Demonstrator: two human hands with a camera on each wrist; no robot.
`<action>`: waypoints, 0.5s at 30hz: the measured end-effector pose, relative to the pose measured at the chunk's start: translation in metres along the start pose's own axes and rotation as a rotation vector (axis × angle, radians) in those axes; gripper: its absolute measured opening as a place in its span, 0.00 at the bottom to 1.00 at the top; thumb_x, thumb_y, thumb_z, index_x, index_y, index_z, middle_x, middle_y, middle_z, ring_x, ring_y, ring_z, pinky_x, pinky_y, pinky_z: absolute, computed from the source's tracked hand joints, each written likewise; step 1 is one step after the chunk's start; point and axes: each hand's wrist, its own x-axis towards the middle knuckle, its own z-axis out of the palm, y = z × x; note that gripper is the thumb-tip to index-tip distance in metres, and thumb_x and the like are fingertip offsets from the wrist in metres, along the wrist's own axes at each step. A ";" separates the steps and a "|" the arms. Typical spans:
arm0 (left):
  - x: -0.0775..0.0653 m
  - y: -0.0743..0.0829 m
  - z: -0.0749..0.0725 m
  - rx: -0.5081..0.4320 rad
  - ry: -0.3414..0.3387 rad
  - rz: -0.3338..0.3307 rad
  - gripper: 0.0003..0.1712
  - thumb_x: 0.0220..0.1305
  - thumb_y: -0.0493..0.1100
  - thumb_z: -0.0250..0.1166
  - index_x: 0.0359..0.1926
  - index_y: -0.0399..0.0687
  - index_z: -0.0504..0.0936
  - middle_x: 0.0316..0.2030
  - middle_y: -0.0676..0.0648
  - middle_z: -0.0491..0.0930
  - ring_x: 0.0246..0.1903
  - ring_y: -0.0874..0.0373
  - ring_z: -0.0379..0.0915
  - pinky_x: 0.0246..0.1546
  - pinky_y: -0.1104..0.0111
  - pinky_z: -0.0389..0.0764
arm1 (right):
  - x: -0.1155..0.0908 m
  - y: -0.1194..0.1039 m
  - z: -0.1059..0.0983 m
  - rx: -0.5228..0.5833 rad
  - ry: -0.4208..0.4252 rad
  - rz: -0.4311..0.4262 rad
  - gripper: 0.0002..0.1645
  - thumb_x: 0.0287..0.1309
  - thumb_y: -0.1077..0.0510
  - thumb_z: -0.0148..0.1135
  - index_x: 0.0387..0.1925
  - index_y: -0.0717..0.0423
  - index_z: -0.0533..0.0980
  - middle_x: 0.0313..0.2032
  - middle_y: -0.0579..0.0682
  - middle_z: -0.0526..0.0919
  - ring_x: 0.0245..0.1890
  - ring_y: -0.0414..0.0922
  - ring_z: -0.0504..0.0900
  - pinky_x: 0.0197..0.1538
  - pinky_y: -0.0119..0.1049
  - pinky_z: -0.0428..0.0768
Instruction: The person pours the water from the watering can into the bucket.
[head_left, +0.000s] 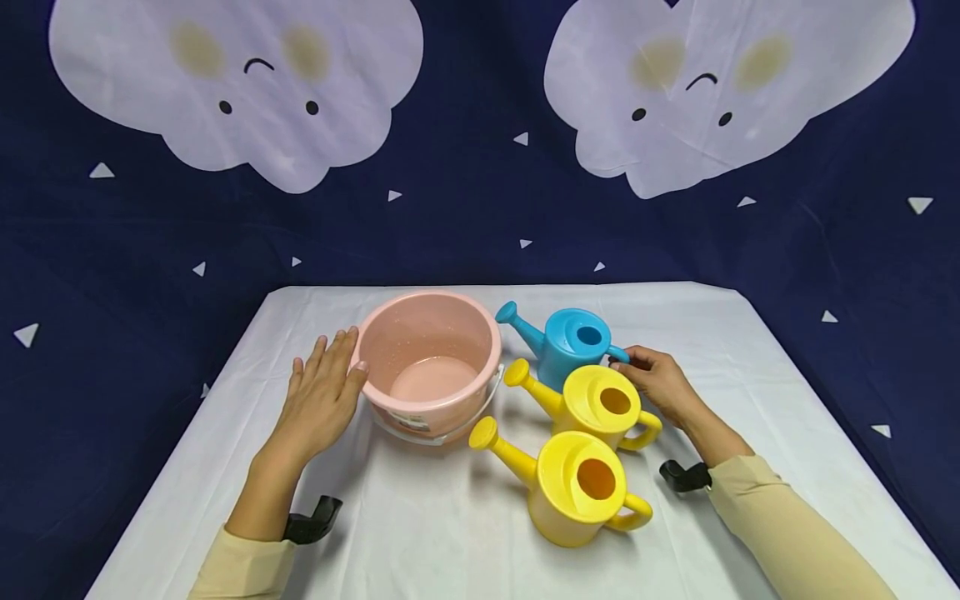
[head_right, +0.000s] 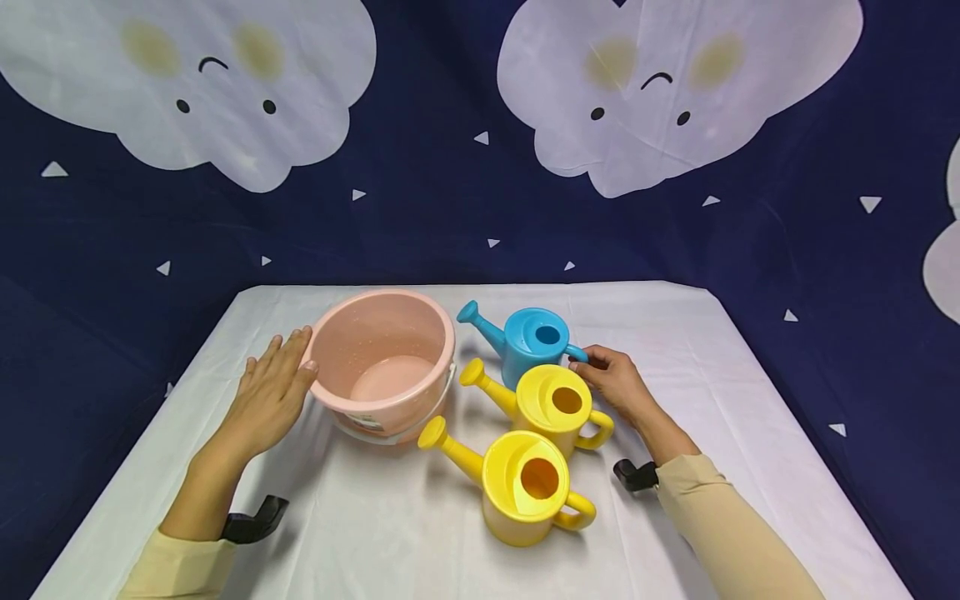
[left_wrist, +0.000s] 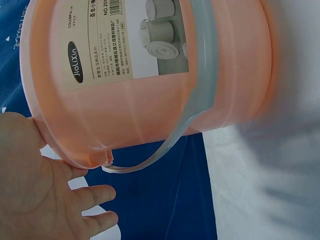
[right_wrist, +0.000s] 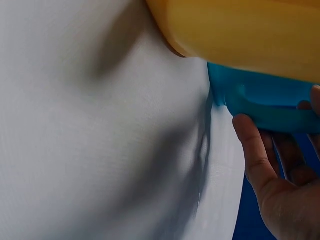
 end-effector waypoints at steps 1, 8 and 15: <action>0.000 0.000 0.000 0.000 0.000 0.000 0.36 0.73 0.62 0.31 0.75 0.55 0.41 0.74 0.38 0.44 0.74 0.41 0.29 0.68 0.38 0.31 | 0.000 0.000 0.000 -0.002 0.003 0.001 0.24 0.64 0.46 0.56 0.50 0.60 0.74 0.47 0.53 0.80 0.41 0.39 0.79 0.45 0.29 0.80; 0.000 0.000 0.000 0.000 -0.005 -0.004 0.35 0.73 0.62 0.31 0.75 0.55 0.40 0.74 0.39 0.43 0.74 0.41 0.29 0.68 0.38 0.31 | 0.000 0.000 0.001 -0.024 0.023 0.007 0.25 0.64 0.44 0.55 0.51 0.60 0.75 0.49 0.57 0.80 0.42 0.41 0.79 0.45 0.29 0.80; 0.000 0.000 -0.001 0.001 -0.016 -0.011 0.35 0.73 0.62 0.31 0.75 0.56 0.39 0.75 0.40 0.42 0.75 0.42 0.28 0.69 0.39 0.30 | 0.000 0.000 0.001 -0.017 0.023 0.003 0.26 0.63 0.43 0.56 0.51 0.60 0.75 0.46 0.53 0.81 0.41 0.41 0.79 0.45 0.29 0.80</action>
